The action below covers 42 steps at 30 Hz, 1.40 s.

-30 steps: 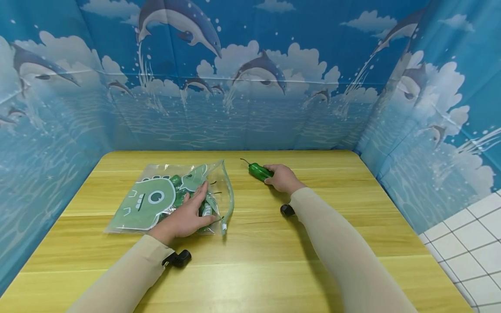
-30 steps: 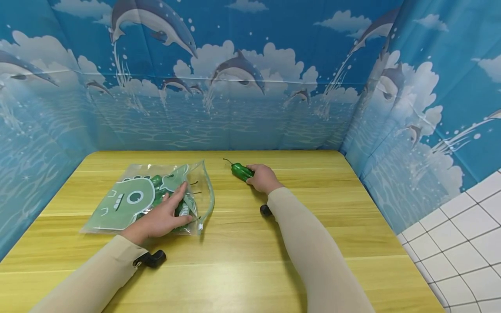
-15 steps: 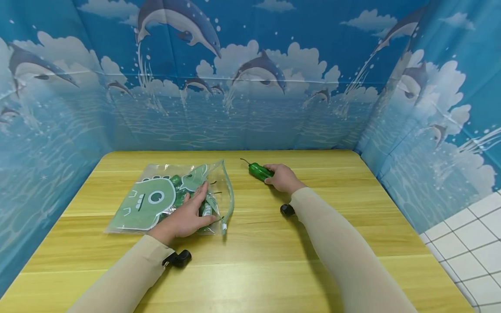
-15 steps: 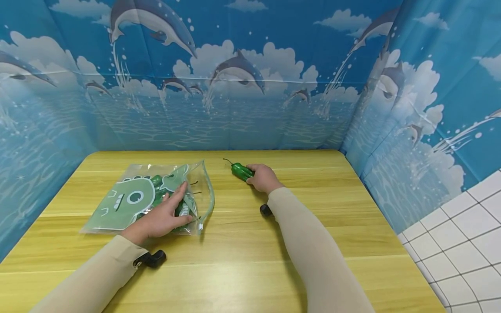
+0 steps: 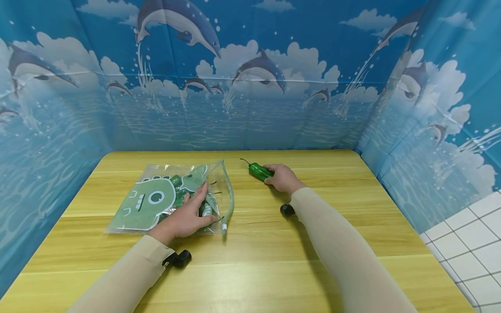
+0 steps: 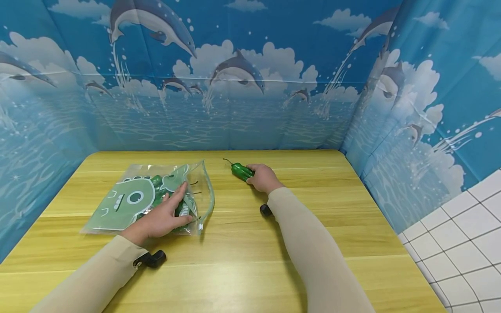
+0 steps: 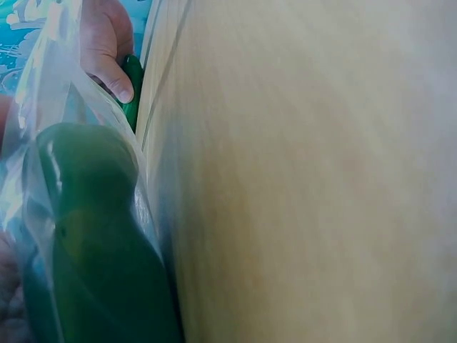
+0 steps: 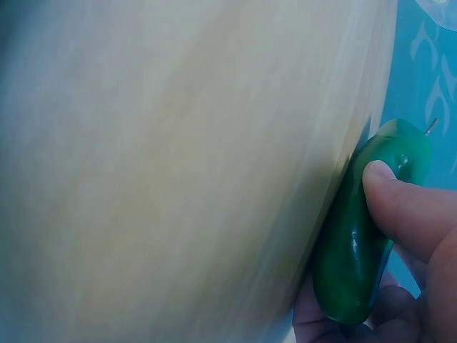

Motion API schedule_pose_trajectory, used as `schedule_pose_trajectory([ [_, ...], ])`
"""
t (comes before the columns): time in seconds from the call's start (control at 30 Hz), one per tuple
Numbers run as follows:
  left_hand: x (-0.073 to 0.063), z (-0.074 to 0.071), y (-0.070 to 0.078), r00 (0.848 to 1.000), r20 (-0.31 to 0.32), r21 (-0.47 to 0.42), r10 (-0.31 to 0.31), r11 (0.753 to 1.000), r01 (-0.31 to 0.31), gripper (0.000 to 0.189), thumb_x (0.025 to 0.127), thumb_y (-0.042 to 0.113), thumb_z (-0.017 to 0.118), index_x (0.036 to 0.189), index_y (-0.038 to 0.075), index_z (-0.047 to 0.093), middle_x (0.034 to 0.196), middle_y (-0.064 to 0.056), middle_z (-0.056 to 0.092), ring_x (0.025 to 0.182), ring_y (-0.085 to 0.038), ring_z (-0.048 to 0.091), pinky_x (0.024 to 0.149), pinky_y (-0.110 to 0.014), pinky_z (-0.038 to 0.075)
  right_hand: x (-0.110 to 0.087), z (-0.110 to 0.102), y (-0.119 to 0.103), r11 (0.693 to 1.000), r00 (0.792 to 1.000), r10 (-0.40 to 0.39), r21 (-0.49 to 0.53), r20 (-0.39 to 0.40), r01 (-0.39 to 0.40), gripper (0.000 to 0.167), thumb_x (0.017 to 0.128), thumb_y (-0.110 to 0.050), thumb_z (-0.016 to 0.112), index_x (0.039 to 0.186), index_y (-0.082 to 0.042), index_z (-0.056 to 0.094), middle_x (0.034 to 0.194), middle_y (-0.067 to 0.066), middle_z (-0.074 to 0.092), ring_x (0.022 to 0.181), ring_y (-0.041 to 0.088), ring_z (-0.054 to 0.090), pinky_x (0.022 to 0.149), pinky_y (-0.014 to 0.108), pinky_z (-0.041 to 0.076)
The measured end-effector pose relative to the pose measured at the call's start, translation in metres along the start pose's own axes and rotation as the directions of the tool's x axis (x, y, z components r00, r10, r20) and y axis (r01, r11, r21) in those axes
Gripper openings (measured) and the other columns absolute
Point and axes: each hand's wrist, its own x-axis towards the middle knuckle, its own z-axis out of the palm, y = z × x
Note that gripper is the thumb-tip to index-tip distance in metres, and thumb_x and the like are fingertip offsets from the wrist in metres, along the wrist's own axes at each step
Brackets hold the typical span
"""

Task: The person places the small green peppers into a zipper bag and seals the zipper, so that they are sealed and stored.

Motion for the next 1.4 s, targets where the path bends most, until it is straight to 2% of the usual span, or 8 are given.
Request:
schedule_pose_trajectory([
  [0.83,0.0,0.002,-0.001,1.0,-0.003,-0.014,0.006,1.0,-0.006,0.107,0.099,0.049,0.067,0.17,0.02,-0.008,0.178,-0.008,-0.009,0.159,-0.049,-0.021,0.125,-0.074,-0.004,-0.001,0.001,-0.002,1.0,1.0,0.0,-0.014,0.004,0.0,0.065,0.104,-0.02,0.068,0.163,-0.019,0.043,0.166,0.015,0.044,0.143,0.037,0.05,0.117,0.053,0.044],
  [1.03,-0.002,0.001,0.0,1.0,-0.002,-0.014,-0.007,1.0,0.007,0.107,0.099,0.052,0.066,0.17,0.023,-0.008,0.178,-0.008,-0.009,0.158,-0.05,-0.02,0.124,-0.075,0.0,-0.001,0.0,-0.001,1.0,1.0,0.002,-0.021,0.006,-0.002,0.065,0.104,-0.02,0.068,0.163,-0.019,0.042,0.165,0.015,0.045,0.143,0.036,0.051,0.117,0.053,0.044],
  [1.23,-0.002,0.001,-0.001,1.0,-0.003,-0.013,-0.016,1.0,0.016,0.107,0.099,0.059,0.064,0.17,0.025,-0.008,0.178,-0.009,-0.008,0.157,-0.054,-0.02,0.122,-0.078,0.002,-0.003,0.0,0.002,1.0,1.0,-0.01,-0.008,-0.003,0.01,0.065,0.103,-0.021,0.069,0.163,-0.02,0.044,0.164,0.014,0.046,0.142,0.037,0.052,0.116,0.054,0.045],
  [1.4,-0.002,0.0,-0.002,1.0,-0.02,-0.037,-0.005,0.999,0.005,0.102,0.101,0.056,0.062,0.171,0.024,-0.006,0.179,-0.009,-0.005,0.157,-0.055,-0.018,0.123,-0.078,0.001,-0.009,-0.001,0.0,0.999,0.998,-0.04,0.016,-0.042,0.041,0.063,0.103,-0.024,0.069,0.161,-0.021,0.046,0.16,0.016,0.051,0.136,0.036,0.057,0.11,0.052,0.05],
])
